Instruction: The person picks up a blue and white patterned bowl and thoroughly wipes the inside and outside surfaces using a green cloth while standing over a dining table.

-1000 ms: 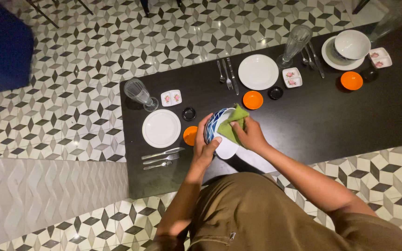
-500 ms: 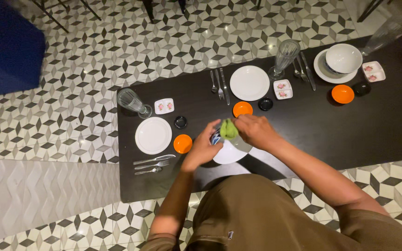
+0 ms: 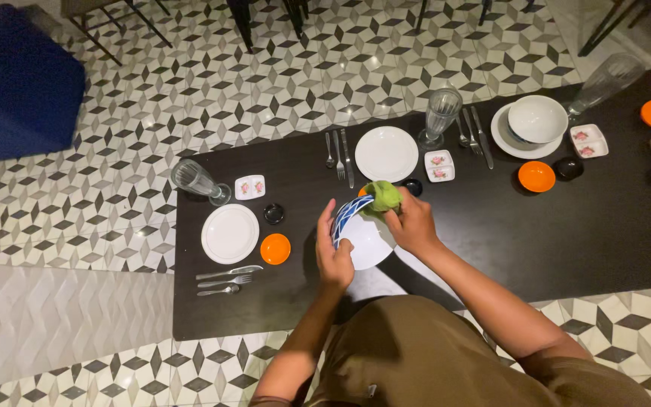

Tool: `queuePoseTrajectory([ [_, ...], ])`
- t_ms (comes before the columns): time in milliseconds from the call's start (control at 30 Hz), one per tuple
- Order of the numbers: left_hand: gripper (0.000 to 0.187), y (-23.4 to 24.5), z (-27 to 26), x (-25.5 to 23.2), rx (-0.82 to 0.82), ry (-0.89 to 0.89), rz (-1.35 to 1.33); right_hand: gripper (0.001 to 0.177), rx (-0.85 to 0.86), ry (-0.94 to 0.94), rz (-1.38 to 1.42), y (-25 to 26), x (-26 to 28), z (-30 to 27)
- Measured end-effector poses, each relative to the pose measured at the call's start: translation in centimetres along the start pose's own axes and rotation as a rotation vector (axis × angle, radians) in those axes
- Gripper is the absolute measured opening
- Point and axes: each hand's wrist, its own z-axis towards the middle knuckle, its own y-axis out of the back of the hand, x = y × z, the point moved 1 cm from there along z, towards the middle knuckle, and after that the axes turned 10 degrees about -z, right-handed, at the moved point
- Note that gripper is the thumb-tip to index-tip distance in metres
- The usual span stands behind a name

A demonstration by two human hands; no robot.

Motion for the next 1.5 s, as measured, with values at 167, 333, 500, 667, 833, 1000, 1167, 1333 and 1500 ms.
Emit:
queuePoseTrajectory([
  [167, 0.080, -1.5, -2.0, 2.8, -0.090, 0.042, -0.055, 0.024, 0.064, -0.137, -0.012, -0.1, -3.2, -2.4],
  [333, 0.082, -0.3, -1.1, 5.0, 0.120, 0.270, 0.166, 0.025, 0.170, 0.041, -0.096, 2.3, -5.9, -2.0],
  [500, 0.089, 0.3, 0.7, 6.4, 0.531, 0.214, 0.032, 0.033, 0.267, 0.326, -0.212, 4.5, -3.7, -1.1],
  [667, 0.091, -2.2, 0.3, 5.7, 0.391, 0.262, -0.148, 0.033, 0.328, 0.276, -0.232, 5.7, -3.5, 0.4],
  [833, 0.098, -3.4, 0.0, 3.6, 0.194, 0.196, -0.121, 0.031, 0.225, -0.056, -0.041, 2.8, -6.8, -1.3],
  [1000, 0.094, -4.8, 0.4, 2.9, 0.018, -0.060, -0.134, 0.021, -0.038, -0.520, 0.442, -3.4, -7.3, -6.8],
  [1167, 0.082, -4.4, 0.6, 3.3, 0.078, -0.061, 0.029, 0.026, 0.117, -0.624, 0.422, -2.3, -7.5, -6.0],
  [1333, 0.081, -3.7, -1.1, 5.0, 0.126, 0.203, 0.047, 0.038, 0.148, -0.153, -0.016, 3.0, -4.8, -1.9],
  [1500, 0.077, -3.5, -1.8, 6.8, 0.138, 0.292, 0.064, 0.041, 0.137, 0.332, -0.172, 4.6, -3.2, -0.6],
])
